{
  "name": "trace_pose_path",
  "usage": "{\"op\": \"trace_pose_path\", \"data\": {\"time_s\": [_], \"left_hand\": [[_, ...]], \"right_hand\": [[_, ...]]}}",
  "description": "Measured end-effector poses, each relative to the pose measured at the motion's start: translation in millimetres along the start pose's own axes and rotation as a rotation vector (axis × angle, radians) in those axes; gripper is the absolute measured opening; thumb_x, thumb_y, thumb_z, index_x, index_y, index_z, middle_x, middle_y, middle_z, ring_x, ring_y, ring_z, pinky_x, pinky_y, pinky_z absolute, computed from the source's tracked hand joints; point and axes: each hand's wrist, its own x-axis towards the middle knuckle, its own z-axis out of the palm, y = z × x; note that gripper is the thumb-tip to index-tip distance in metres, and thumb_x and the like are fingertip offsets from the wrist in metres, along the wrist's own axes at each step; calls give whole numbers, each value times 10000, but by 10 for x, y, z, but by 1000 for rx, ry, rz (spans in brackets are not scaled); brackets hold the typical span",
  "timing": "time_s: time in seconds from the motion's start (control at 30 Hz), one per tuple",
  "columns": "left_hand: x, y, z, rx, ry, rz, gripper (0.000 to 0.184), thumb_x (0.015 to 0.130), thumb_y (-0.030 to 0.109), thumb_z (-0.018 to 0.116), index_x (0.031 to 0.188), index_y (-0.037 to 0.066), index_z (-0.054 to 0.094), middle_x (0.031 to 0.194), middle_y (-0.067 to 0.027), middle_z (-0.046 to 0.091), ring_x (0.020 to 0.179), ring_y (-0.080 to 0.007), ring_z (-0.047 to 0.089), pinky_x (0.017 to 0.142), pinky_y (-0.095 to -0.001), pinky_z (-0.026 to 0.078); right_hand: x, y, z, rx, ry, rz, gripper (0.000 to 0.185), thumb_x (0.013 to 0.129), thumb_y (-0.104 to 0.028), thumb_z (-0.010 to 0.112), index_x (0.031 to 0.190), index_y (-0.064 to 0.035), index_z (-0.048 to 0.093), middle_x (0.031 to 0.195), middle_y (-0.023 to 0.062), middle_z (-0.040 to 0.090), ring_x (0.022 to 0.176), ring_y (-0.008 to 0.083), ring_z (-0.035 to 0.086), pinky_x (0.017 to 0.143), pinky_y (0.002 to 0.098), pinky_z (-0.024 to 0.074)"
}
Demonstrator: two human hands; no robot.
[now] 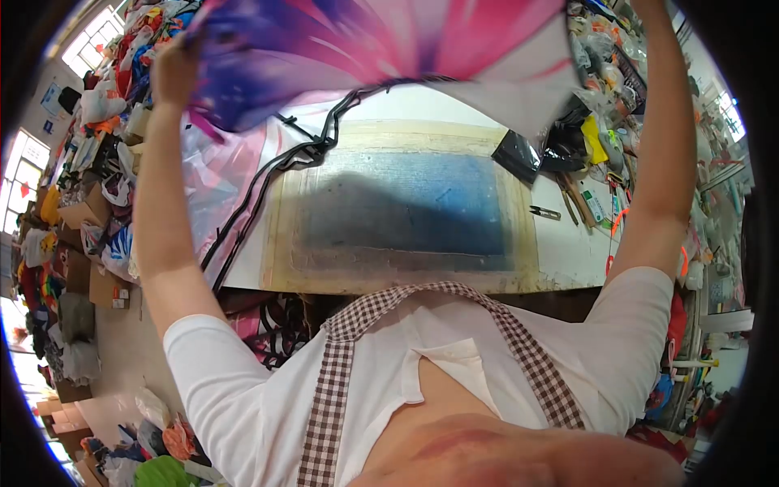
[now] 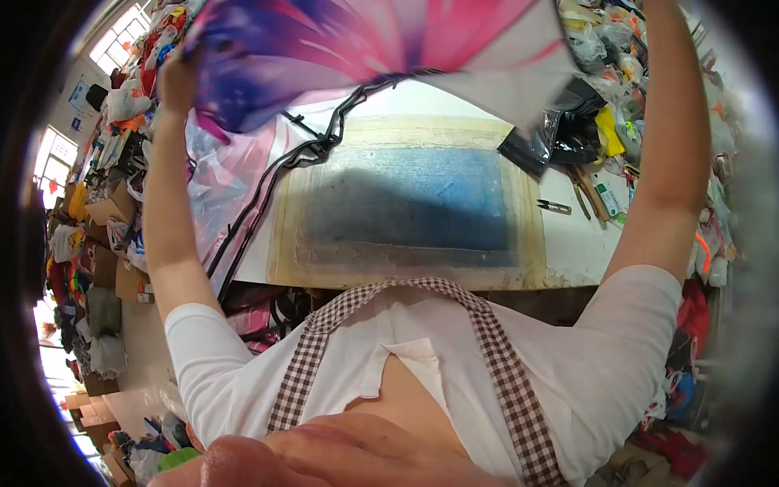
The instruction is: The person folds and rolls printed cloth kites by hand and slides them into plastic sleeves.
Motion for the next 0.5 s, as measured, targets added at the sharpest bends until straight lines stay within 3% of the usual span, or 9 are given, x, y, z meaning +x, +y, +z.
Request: {"op": "trace_pose_path", "data": {"time_s": [0.07,0.17,0.2,0.27,0.33,0.37,0.4,0.43,0.5], "left_hand": [[-215,-75,-274,-3,39,-83,219,962,203,602,1143,117,692,966,-179,709,811,-376,680,689,-414,546],[-874,-136,-467,-113,-97,207,257,964,126,525,1166,103,681,1041,-152,708,866,-326,695,746,-398,555],[-1212,-222,-387,-110,-239,218,281,960,104,500,1181,94,673,1073,-149,706,907,-309,697,791,-393,551],[-1835,-246,-297,-245,-510,173,344,935,91,484,1241,88,641,1205,-141,670,1063,-298,659,890,-401,521],[-2475,-61,-200,409,-766,352,404,915,81,481,1303,78,594,1320,-136,609,1209,-316,577,996,-423,461],[-2559,291,-208,297,-931,180,413,906,97,494,1308,67,582,1338,-136,592,1234,-324,556,1014,-426,446],[-2625,584,-172,180,-1089,3,426,896,114,507,1314,55,570,1357,-136,575,1259,-332,535,1031,-429,431],[-3018,555,184,-228,-753,204,410,883,133,552,1282,41,583,1330,-187,577,1224,-345,560,996,-422,458],[-2977,1545,127,-528,-797,249,446,865,114,618,1305,60,567,1362,-177,553,1260,-360,521,1060,-439,410]], "right_hand": [[-170,104,145,-26,-9,-132,192,948,-102,605,1128,-58,655,1017,128,683,933,295,659,813,381,517],[-911,532,661,-273,-118,-760,199,945,-90,603,1132,-59,660,1034,138,686,950,314,663,827,393,520],[-1501,-336,707,254,-263,-150,202,961,-76,572,1144,-61,656,1096,160,667,1017,345,639,860,435,505],[-2519,-413,1050,178,-562,-48,239,958,-125,581,1168,-37,652,1080,173,683,994,356,656,860,447,504],[-3384,-535,1310,243,-657,43,243,964,-178,572,1144,-40,659,1008,186,693,908,341,667,821,434,511],[-3741,-614,1400,364,-601,86,232,970,-206,557,1108,-56,667,944,193,693,835,321,670,781,414,518],[-3838,-741,1349,524,-798,315,225,961,-194,568,1079,-42,683,937,186,697,870,319,679,801,424,515],[-3925,-880,1292,632,-959,575,219,952,-182,578,1050,-27,699,930,179,701,905,317,688,822,435,512],[-4006,-968,1304,638,-901,426,230,941,-250,603,957,-42,699,848,168,691,847,299,688,768,427,509]]}}
